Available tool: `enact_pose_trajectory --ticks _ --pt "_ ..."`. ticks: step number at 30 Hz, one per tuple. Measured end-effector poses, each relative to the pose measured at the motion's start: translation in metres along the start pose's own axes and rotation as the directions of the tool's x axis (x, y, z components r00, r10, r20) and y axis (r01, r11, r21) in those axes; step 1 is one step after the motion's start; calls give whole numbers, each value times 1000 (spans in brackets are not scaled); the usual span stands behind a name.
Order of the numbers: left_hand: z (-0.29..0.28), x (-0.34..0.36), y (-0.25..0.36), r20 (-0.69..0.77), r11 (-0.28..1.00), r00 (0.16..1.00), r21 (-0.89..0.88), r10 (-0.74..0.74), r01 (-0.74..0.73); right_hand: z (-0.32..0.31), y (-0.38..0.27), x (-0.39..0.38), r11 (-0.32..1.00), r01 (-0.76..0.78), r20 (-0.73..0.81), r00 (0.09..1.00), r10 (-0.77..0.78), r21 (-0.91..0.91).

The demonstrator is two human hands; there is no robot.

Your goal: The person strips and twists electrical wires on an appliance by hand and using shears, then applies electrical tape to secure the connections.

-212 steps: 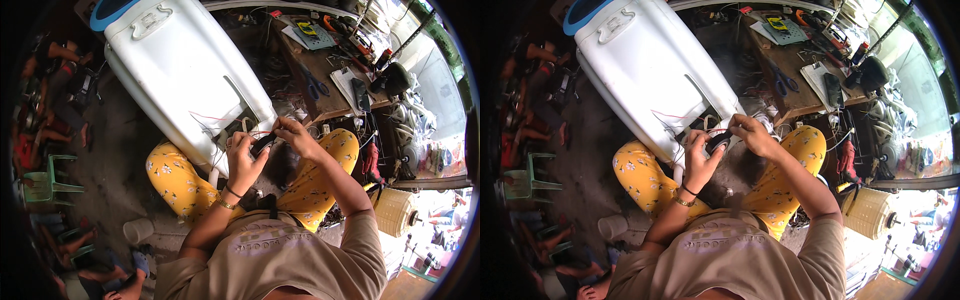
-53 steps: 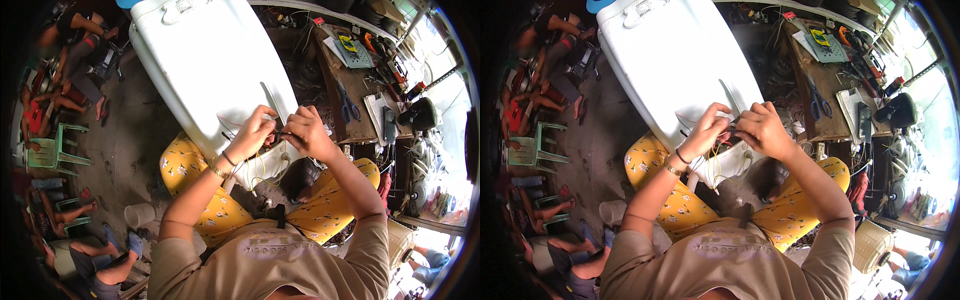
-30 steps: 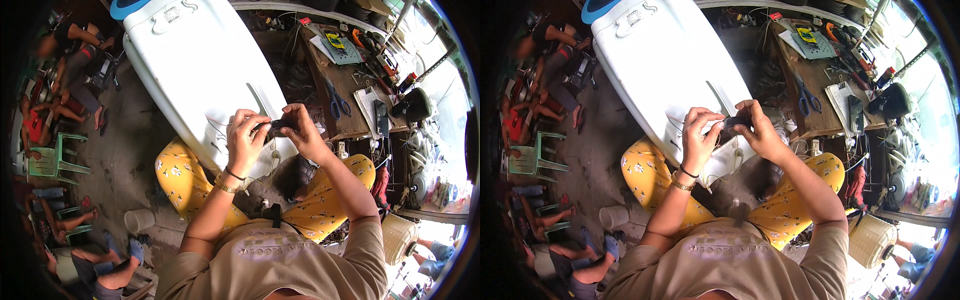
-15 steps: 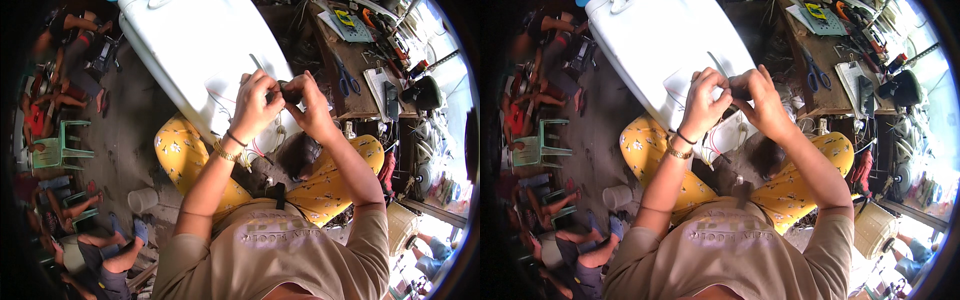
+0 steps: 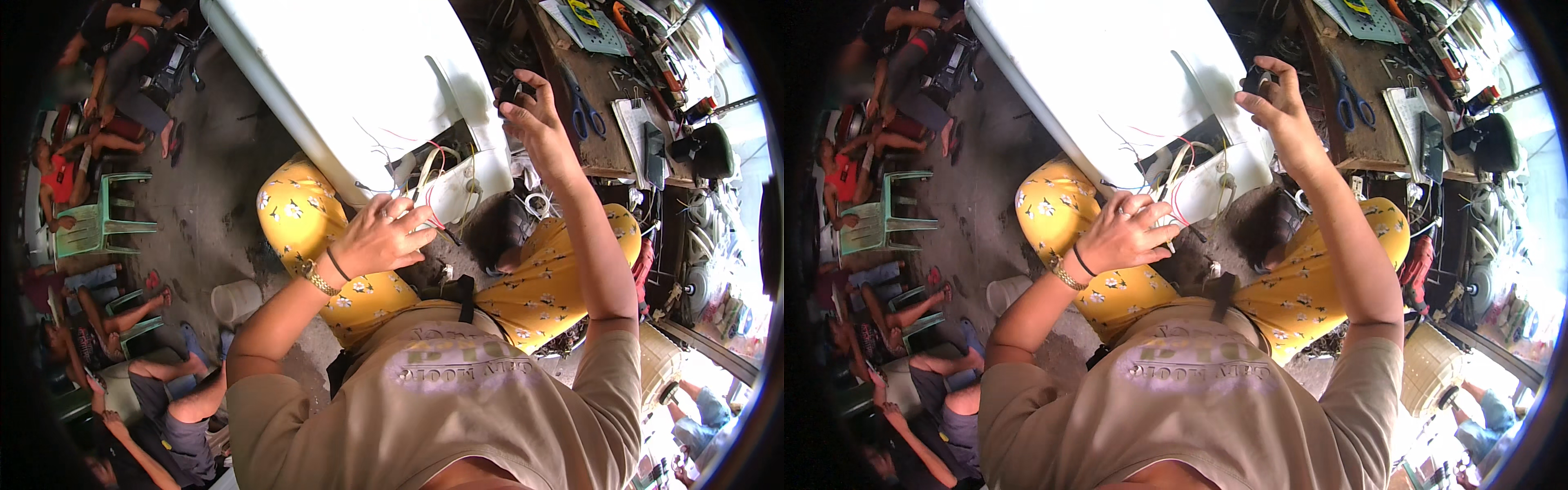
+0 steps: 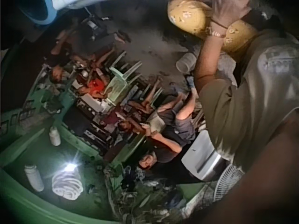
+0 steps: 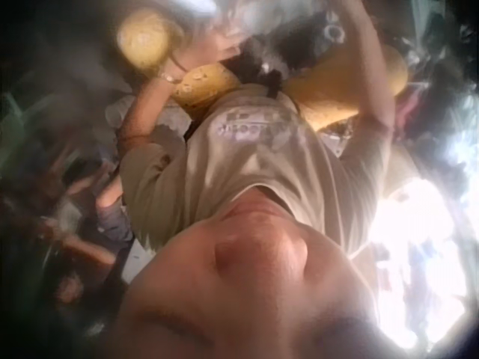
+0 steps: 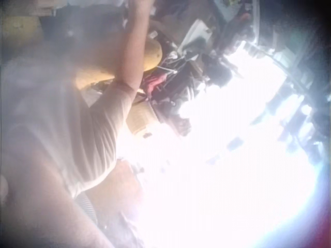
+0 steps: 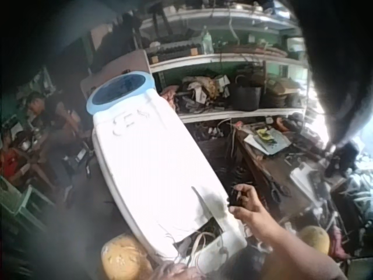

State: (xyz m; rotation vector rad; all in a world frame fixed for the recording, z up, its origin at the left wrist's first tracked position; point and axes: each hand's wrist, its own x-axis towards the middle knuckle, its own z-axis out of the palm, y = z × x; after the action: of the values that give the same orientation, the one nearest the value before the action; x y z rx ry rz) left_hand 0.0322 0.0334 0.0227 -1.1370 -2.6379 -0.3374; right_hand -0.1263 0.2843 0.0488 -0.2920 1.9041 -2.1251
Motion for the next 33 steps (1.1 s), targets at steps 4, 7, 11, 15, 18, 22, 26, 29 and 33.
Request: enact_pose_trajectory --ticks 4,7,11,15,18,22,26,29,33 --pt "14 -14 -3 31 998 998 -19 -63 64 12 -2 -10 961 191 223 964 -145 -202" --pt "2 9 -12 -107 862 940 -444 -324 246 14 8 -13 938 224 271 951 -151 -265" --pt "23 34 -34 26 185 703 -957 -711 222 16 18 -16 931 222 280 950 -140 -289" --pt "26 54 -34 89 86 630 -966 -772 243 26 6 -30 660 525 265 848 -458 -538" --pt "30 61 -39 100 41 639 -978 -762 203 25 2 -37 407 597 301 750 -589 -692" --pt "32 71 -44 119 -12 676 -987 -727 161 27 4 -30 177 621 344 624 -702 -764" --pt "24 71 -49 254 -118 704 -964 -663 237 26 5 -24 111 595 333 584 -740 -796" --pt "-4 89 -40 -68 622 728 -579 -682 528 21 6 -17 63 582 354 573 -740 -810" --pt "-29 114 -36 -300 944 904 -225 -303 242 18 -5 -13 59 592 367 572 -733 -804"
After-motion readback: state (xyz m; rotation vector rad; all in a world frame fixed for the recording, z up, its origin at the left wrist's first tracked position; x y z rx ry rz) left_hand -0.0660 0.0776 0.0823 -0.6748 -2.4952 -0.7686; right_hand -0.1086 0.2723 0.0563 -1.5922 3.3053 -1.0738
